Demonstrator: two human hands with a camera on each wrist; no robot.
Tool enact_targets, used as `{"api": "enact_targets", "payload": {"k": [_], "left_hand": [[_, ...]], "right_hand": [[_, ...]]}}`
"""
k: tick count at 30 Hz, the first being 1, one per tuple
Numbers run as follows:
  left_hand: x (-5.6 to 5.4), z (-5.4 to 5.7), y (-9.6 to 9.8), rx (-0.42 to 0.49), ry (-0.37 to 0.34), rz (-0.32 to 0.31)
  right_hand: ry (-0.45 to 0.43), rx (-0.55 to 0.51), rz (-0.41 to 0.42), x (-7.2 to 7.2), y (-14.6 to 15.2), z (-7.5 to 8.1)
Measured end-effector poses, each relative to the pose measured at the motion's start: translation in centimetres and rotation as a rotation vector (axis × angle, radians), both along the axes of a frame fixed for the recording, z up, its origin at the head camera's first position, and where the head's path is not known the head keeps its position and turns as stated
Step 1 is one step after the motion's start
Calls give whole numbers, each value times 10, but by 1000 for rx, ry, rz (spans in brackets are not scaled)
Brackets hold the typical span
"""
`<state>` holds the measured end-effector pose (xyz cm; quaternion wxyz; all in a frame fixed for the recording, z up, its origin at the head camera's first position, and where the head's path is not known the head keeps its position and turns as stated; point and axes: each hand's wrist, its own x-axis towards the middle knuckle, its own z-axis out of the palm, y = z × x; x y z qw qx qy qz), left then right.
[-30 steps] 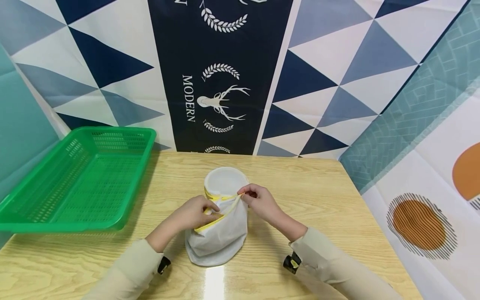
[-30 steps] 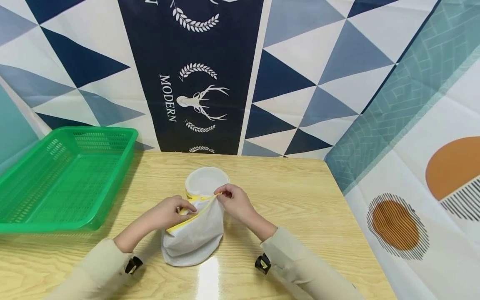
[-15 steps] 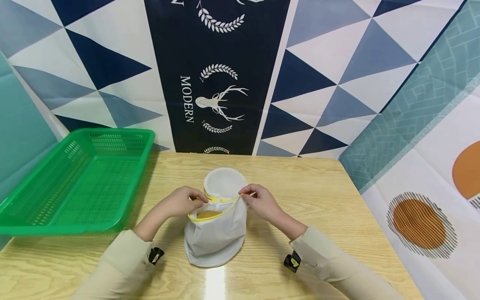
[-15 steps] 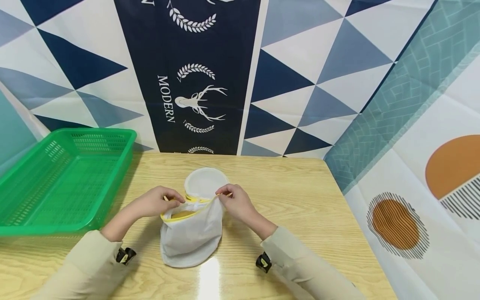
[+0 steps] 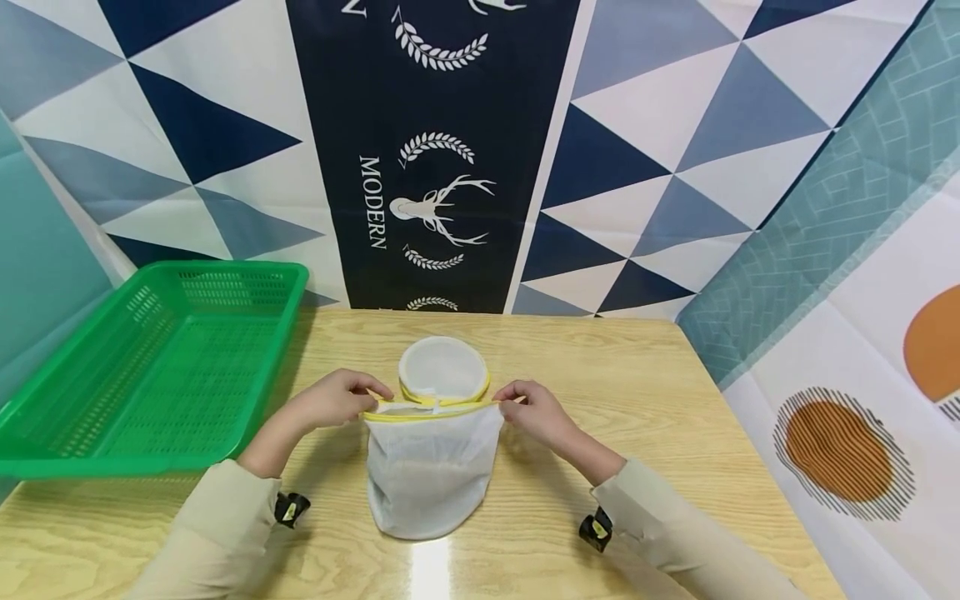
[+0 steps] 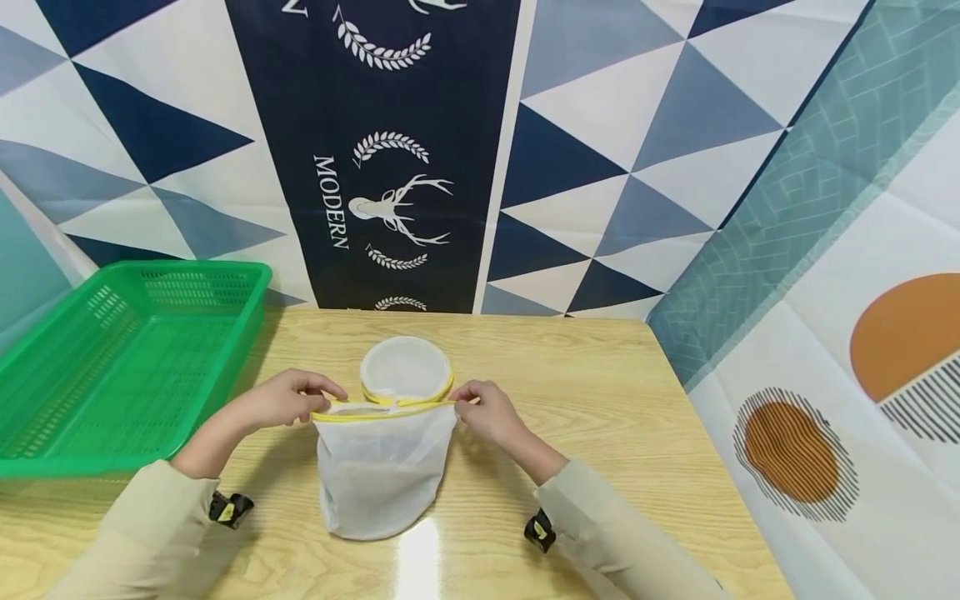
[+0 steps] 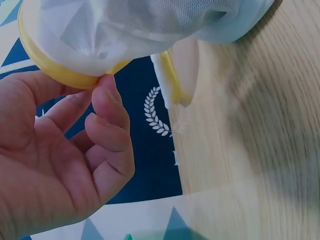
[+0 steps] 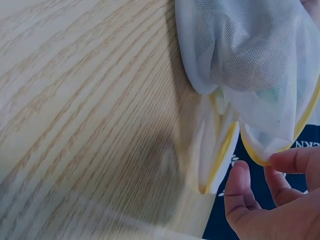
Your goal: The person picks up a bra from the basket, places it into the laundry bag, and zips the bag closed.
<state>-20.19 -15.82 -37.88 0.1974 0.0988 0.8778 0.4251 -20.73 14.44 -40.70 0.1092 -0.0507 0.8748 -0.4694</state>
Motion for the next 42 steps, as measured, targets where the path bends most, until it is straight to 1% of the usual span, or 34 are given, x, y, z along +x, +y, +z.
{"api": "enact_targets", "payload": {"k": [4, 6, 10, 13, 18, 25, 28, 29, 32, 35, 36, 42], "left_hand": [[-2, -2, -3, 25, -58, 17], [-3, -3, -3, 35, -74, 22], [-5, -5, -3, 42, -84, 32], [-8, -6, -3, 35, -78, 47], [-12, -10, -4, 58, -90, 99], [-22, -21, 0, 71, -118, 177], [-26, -26, 1, 83, -153, 221], [-28, -28, 0, 89, -161, 223], [-32, -33, 0, 111, -198, 261], [-36, -36, 0, 121, -213, 282], [-37, -36, 0, 125, -221, 298], [-43, -41, 3, 125, -222, 311]], "right_hand": [[-20, -20, 17, 0, 0, -2], [-29, -30, 22, 0, -1, -2], [-39, -45, 24, -1, -1, -3], [-37, -49, 16, -2, -2, -2], [-39, -58, -6, -4, -4, -2], [-61, -84, -33, -8, -2, -4], [-58, -77, -35, -11, -3, -4], [-60, -76, -37, -12, -4, -3], [-60, -68, -38, -15, -4, -4], [-75, -55, -42, -18, -4, -5], [-81, -53, -47, -20, -3, -6], [-106, -42, -73, -26, -2, -11]]}}
